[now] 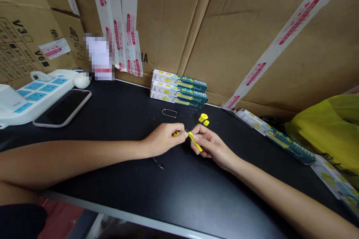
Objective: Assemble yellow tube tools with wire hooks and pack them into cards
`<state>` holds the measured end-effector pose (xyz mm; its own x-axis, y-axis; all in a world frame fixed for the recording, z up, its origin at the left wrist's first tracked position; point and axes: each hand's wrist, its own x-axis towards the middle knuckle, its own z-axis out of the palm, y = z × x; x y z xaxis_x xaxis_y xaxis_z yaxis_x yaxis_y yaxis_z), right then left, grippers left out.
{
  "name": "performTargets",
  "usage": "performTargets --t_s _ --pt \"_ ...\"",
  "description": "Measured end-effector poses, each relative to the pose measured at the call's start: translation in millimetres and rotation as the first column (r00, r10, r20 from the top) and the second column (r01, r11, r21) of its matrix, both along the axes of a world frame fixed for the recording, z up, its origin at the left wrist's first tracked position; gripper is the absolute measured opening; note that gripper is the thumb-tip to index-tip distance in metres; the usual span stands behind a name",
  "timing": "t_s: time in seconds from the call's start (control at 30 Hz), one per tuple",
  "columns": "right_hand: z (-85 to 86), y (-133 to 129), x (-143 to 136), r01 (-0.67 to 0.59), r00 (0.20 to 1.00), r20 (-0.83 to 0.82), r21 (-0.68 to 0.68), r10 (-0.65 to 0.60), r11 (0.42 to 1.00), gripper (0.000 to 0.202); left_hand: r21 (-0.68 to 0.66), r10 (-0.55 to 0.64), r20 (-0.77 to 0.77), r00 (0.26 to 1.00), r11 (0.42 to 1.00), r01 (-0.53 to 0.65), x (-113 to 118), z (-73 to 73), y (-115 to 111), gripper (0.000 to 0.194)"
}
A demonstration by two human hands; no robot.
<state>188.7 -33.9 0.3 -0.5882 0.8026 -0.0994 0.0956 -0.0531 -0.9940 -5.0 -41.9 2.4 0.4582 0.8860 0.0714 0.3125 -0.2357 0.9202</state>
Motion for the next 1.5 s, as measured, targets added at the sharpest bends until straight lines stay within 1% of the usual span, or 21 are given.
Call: performTargets --t_s 0.3,0.5,0.63,1.03,1.5 --pt "-0.1 1.9 3.6 -0.038 0.999 -0.034 -0.042 0.037 0.998 0.024 -0.013 -0.037 0.022 0.999 0.999 0.037 -0.9 -0.2 0.5 0.026" --pt "0.6 4.6 4.6 -0.076 0.997 -0.033 -0.086 0.073 0.993 0.020 -0.024 -0.088 0.007 0.996 0.996 0.088 -2.2 0.6 2.0 0.026" --pt "2.1 4.4 4.1 -0.094 0.995 -0.034 -0.105 0.091 0.990 0.020 -0.018 -0.138 0.028 0.990 0.990 0.139 -1.5 -1.1 2.4 0.028" --pt "0.3 4.7 5.1 -0.045 0.997 -0.064 -0.113 0.038 0.993 0.020 -0.062 -0.042 0.058 0.997 0.997 0.046 -0.6 0.2 -0.2 0.028" --pt "-0.6 4.7 5.3 -0.060 0.996 -0.065 -0.076 0.055 0.995 0.019 -0.008 -0.041 0.026 0.999 0.999 0.041 0.5 -1.8 0.6 0.027"
